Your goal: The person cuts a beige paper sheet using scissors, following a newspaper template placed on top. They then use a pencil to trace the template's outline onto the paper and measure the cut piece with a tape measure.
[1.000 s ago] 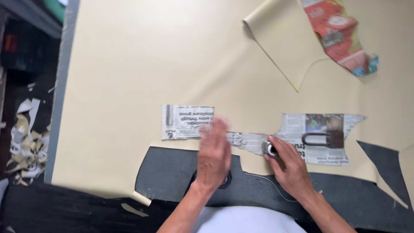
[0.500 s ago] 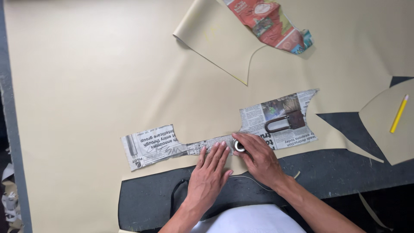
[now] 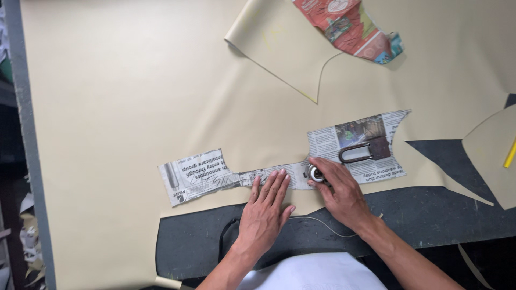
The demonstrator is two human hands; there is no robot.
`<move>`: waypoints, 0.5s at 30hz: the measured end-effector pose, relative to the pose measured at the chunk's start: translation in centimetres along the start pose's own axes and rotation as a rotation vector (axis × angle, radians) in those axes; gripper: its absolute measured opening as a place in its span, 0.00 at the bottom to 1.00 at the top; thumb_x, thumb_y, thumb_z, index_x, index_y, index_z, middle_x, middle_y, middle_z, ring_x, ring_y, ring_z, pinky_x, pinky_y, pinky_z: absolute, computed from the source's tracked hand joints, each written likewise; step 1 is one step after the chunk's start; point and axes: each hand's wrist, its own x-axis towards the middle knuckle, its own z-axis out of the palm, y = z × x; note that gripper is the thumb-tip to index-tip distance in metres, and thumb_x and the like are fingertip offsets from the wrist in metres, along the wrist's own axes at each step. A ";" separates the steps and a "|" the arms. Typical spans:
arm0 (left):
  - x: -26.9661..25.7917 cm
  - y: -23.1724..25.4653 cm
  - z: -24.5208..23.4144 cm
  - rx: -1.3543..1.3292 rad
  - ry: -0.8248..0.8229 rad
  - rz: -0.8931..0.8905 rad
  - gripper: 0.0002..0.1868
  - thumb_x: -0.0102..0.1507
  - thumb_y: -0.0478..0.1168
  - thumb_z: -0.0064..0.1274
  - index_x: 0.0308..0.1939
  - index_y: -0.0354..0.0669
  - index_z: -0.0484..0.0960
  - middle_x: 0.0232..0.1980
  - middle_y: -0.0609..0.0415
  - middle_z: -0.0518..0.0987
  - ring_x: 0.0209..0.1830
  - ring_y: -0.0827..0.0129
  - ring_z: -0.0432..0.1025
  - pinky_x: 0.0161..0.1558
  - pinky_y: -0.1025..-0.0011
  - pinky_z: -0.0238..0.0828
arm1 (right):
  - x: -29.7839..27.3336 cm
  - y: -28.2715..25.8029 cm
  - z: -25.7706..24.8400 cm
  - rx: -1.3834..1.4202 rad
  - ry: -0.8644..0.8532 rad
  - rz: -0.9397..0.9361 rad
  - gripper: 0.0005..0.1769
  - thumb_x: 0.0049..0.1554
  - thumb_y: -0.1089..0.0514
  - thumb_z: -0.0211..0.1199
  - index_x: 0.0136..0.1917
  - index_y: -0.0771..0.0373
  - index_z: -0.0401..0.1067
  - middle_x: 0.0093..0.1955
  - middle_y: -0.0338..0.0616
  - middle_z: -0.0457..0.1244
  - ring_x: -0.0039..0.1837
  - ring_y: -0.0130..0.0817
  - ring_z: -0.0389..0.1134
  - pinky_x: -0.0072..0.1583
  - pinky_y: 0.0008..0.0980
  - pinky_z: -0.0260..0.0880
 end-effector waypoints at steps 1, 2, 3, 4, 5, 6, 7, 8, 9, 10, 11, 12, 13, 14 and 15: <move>0.0 0.0 0.1 0.001 0.004 0.001 0.38 0.70 0.59 0.38 0.78 0.40 0.57 0.81 0.50 0.56 0.82 0.64 0.46 0.79 0.54 0.34 | 0.0 0.1 0.0 0.018 -0.013 0.004 0.33 0.55 0.60 0.67 0.73 0.59 0.65 0.68 0.47 0.65 0.70 0.43 0.66 0.69 0.41 0.68; 0.0 0.1 0.1 0.003 0.009 0.002 0.38 0.70 0.59 0.38 0.78 0.40 0.57 0.81 0.50 0.56 0.82 0.64 0.46 0.79 0.54 0.34 | -0.1 0.0 0.0 0.037 -0.025 0.007 0.33 0.54 0.61 0.67 0.73 0.59 0.66 0.68 0.45 0.65 0.70 0.42 0.65 0.68 0.39 0.70; 0.0 0.1 0.1 0.006 0.012 0.004 0.38 0.70 0.58 0.39 0.78 0.40 0.57 0.81 0.50 0.56 0.82 0.64 0.46 0.79 0.54 0.34 | 0.1 0.0 -0.1 0.055 -0.040 0.007 0.33 0.54 0.61 0.67 0.73 0.58 0.66 0.68 0.44 0.65 0.70 0.40 0.65 0.68 0.37 0.71; 0.1 0.1 0.1 0.010 0.015 0.006 0.38 0.70 0.58 0.39 0.78 0.39 0.57 0.81 0.50 0.56 0.82 0.64 0.46 0.79 0.54 0.34 | 0.1 -0.3 -0.3 0.023 -0.049 -0.010 0.34 0.52 0.60 0.68 0.72 0.58 0.66 0.68 0.44 0.64 0.70 0.41 0.64 0.69 0.39 0.69; -0.1 0.0 -0.1 0.019 0.020 -0.004 0.38 0.70 0.58 0.39 0.78 0.39 0.57 0.81 0.50 0.56 0.82 0.63 0.47 0.79 0.54 0.35 | 0.4 -0.6 -0.4 -0.001 -0.063 -0.039 0.35 0.51 0.59 0.70 0.71 0.59 0.67 0.68 0.45 0.64 0.70 0.42 0.63 0.69 0.41 0.67; -0.3 -0.1 -0.3 -0.019 0.026 -0.022 0.38 0.70 0.58 0.40 0.78 0.38 0.57 0.81 0.50 0.57 0.82 0.62 0.47 0.79 0.53 0.36 | 0.7 -1.0 -0.5 -0.026 -0.076 -0.068 0.36 0.50 0.58 0.72 0.70 0.59 0.67 0.68 0.45 0.64 0.70 0.43 0.63 0.69 0.43 0.65; -0.5 -0.1 -0.5 -0.059 0.037 -0.042 0.38 0.70 0.58 0.41 0.77 0.38 0.58 0.81 0.49 0.57 0.82 0.62 0.47 0.79 0.53 0.36 | 1.0 -1.6 -0.8 -0.022 -0.069 -0.085 0.36 0.49 0.58 0.72 0.71 0.60 0.67 0.68 0.45 0.63 0.71 0.43 0.62 0.70 0.43 0.64; -0.7 -0.3 -0.7 -0.098 0.049 -0.061 0.38 0.70 0.57 0.42 0.77 0.37 0.59 0.81 0.49 0.58 0.83 0.61 0.48 0.79 0.53 0.37 | 1.2 -2.2 -1.1 -0.017 -0.063 -0.102 0.37 0.49 0.58 0.72 0.71 0.61 0.66 0.69 0.46 0.63 0.71 0.44 0.62 0.70 0.43 0.64; -1.1 -0.5 -1.0 -0.136 0.062 -0.100 0.37 0.70 0.57 0.43 0.76 0.37 0.60 0.81 0.48 0.58 0.83 0.60 0.48 0.79 0.53 0.38 | 1.5 -2.8 -1.4 -0.011 -0.059 -0.116 0.37 0.49 0.58 0.72 0.71 0.61 0.66 0.69 0.47 0.63 0.71 0.44 0.61 0.70 0.43 0.63; -1.4 -0.8 -1.2 -0.174 0.077 -0.138 0.37 0.70 0.57 0.44 0.76 0.36 0.61 0.80 0.48 0.59 0.83 0.59 0.49 0.79 0.52 0.40 | 1.9 -3.3 -1.4 0.001 -0.056 -0.134 0.36 0.50 0.58 0.71 0.71 0.61 0.66 0.69 0.46 0.63 0.71 0.44 0.62 0.70 0.43 0.64; -1.5 -1.1 -1.3 -0.214 0.095 -0.169 0.36 0.70 0.56 0.45 0.75 0.36 0.62 0.80 0.47 0.59 0.83 0.59 0.49 0.79 0.52 0.41 | 2.4 -3.8 -1.4 0.007 -0.049 -0.149 0.35 0.51 0.59 0.70 0.71 0.61 0.66 0.70 0.46 0.63 0.72 0.44 0.62 0.70 0.42 0.65; -1.8 -1.5 -1.5 -0.228 0.128 -0.181 0.35 0.70 0.55 0.46 0.74 0.35 0.64 0.80 0.46 0.60 0.82 0.58 0.50 0.79 0.52 0.42 | 2.9 -4.3 -1.3 0.014 -0.042 -0.165 0.34 0.52 0.59 0.69 0.71 0.61 0.66 0.70 0.45 0.63 0.72 0.43 0.62 0.70 0.41 0.66; -2.1 -1.7 -1.7 -0.243 0.160 -0.198 0.34 0.70 0.54 0.47 0.73 0.35 0.66 0.79 0.45 0.61 0.82 0.57 0.51 0.79 0.51 0.43 | 3.4 -4.8 -1.1 0.009 -0.059 -0.178 0.32 0.52 0.60 0.69 0.70 0.61 0.68 0.70 0.45 0.63 0.71 0.44 0.62 0.69 0.41 0.66; -2.6 -2.0 -1.8 -0.256 0.193 -0.214 0.33 0.70 0.53 0.48 0.73 0.35 0.68 0.79 0.44 0.62 0.81 0.56 0.52 0.78 0.51 0.45 | 3.9 -5.2 -0.8 0.005 -0.076 -0.190 0.31 0.53 0.60 0.69 0.69 0.61 0.69 0.69 0.45 0.63 0.71 0.44 0.62 0.68 0.41 0.66; -3.0 -2.4 -2.0 -0.279 0.224 -0.224 0.30 0.70 0.51 0.48 0.71 0.34 0.70 0.78 0.44 0.63 0.81 0.55 0.53 0.79 0.52 0.46 | 4.4 -5.7 -0.3 0.001 -0.093 -0.206 0.29 0.53 0.61 0.69 0.68 0.61 0.70 0.69 0.45 0.64 0.70 0.44 0.63 0.68 0.41 0.66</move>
